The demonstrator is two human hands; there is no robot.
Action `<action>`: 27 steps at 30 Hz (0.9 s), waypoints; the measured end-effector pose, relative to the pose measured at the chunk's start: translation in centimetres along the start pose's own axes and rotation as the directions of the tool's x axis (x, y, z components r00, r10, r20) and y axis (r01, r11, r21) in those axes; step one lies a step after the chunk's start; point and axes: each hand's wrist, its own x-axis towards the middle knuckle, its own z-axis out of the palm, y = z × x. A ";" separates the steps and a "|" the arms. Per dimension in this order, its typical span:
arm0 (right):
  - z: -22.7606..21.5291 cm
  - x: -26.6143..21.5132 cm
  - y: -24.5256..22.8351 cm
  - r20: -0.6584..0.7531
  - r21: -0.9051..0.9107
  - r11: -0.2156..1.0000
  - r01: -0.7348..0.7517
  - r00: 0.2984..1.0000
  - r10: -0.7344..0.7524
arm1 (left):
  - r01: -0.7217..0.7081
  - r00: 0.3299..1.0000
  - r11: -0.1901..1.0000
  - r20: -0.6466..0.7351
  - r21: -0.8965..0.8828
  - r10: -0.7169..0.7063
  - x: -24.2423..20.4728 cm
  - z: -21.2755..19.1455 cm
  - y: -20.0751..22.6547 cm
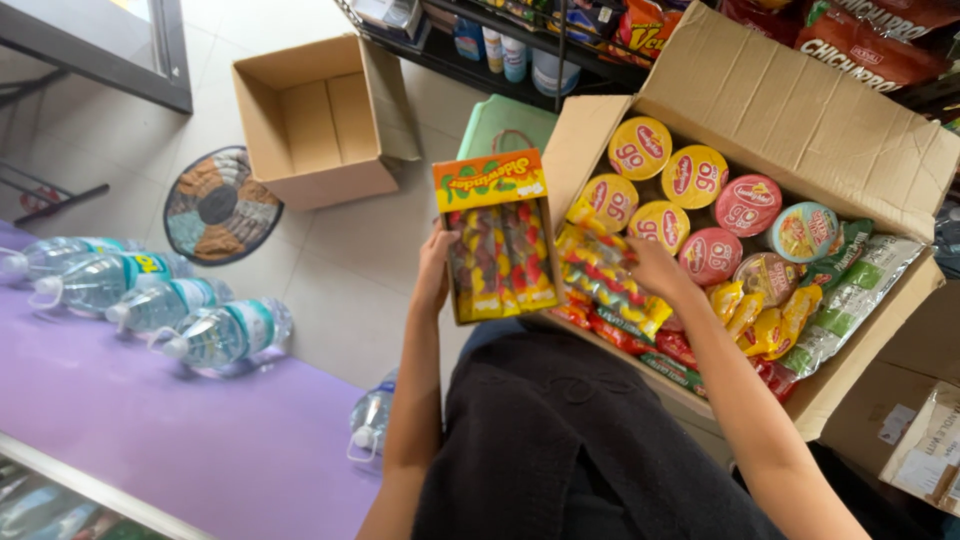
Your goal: Transferring snacks and candies from a cardboard shipping box to display shelves and organizing inventory.
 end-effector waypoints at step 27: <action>1.6 -3.7 -7.9 -0.306 0.087 0.979 0.187 0.940 -0.153 | -0.039 0.999 0.992 -0.024 0.118 0.042 -1.7 2.5 2.2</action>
